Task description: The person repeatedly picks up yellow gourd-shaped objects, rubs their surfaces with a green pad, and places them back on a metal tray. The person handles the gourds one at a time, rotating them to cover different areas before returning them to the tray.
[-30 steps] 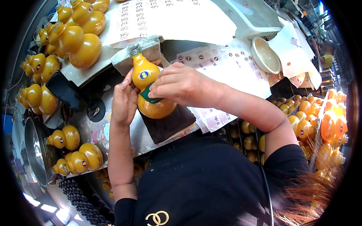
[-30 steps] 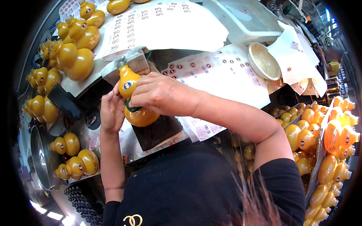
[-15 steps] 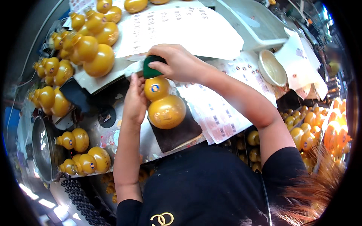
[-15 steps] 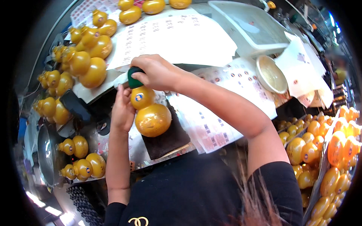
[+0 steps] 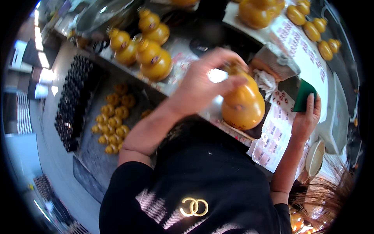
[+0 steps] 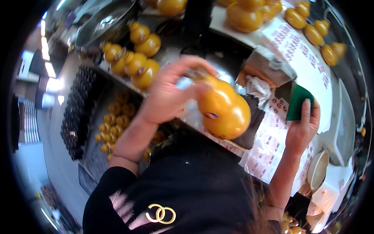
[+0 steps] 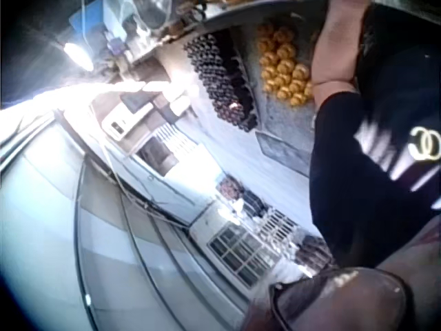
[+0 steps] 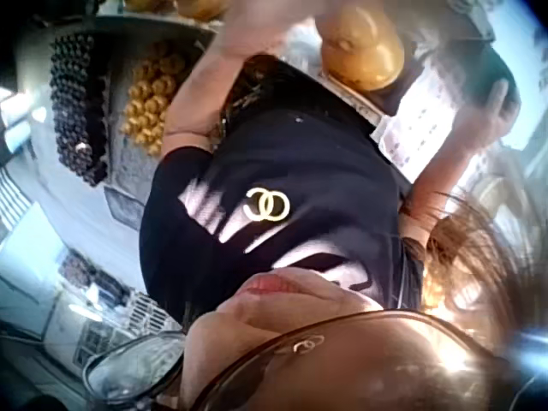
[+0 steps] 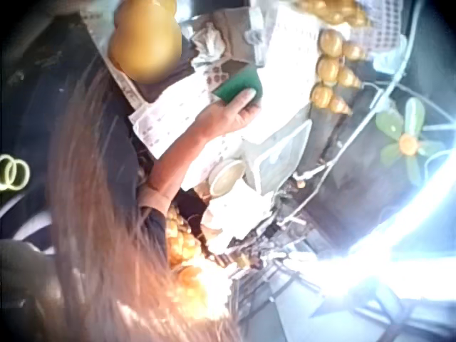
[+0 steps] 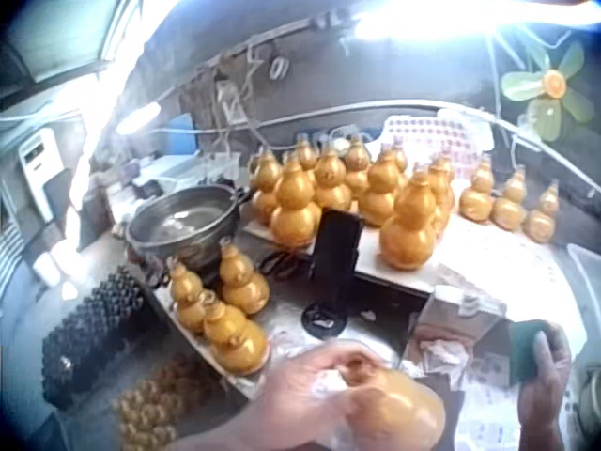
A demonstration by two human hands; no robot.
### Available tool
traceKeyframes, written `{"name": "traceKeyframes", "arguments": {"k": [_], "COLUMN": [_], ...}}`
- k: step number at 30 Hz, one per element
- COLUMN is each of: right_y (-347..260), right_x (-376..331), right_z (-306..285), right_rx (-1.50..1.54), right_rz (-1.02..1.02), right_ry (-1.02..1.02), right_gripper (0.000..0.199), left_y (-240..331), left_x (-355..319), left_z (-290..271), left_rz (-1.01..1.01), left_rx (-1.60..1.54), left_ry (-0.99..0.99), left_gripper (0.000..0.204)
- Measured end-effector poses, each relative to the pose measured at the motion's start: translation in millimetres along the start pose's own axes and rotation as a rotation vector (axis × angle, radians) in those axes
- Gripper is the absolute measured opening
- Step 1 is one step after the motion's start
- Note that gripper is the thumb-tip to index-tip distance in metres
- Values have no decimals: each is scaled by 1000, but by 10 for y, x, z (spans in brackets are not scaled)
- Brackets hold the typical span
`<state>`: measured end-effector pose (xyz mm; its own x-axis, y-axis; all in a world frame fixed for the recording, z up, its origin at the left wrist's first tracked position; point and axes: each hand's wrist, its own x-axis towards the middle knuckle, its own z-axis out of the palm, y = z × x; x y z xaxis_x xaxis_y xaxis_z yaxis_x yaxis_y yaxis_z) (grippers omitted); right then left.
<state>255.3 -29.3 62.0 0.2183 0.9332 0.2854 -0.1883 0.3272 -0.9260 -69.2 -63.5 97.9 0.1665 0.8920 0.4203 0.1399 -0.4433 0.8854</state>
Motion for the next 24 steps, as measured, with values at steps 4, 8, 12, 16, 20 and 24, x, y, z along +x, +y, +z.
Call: {"name": "traceKeyframes", "arguments": {"k": [4, 8, 12, 16, 20, 24], "right_y": [-17, 146, 281, 320, 299, 260], "right_x": [-57, -182, -305, -411, -537, -698], "right_z": [182, 573, 907, 1046, 1159, 1261], "right_rx": [63, 132, 92, 37, -22, -77], "right_rz": [63, 148, 159, 181, 206, 211], "right_ry": [-141, -225, -320, -395, -372, -358], "right_gripper": [17, 18, 21, 21, 20, 22], "left_y": [401, 431, -179, -1181, -1981, -2587], "left_x": [-746, -1711, -2853, -3980, -4633, -5099], "left_z": [-897, -1466, -1765, -1831, -1635, -1510], "left_rz": [-26, -260, -481, -812, -959, -1070], "left_rx": [-9, 403, 563, 770, 985, 971], "left_ry": [419, 734, 847, 1003, 888, 877], "left_gripper": [33, 28, 18, 22, 28, 27]}}
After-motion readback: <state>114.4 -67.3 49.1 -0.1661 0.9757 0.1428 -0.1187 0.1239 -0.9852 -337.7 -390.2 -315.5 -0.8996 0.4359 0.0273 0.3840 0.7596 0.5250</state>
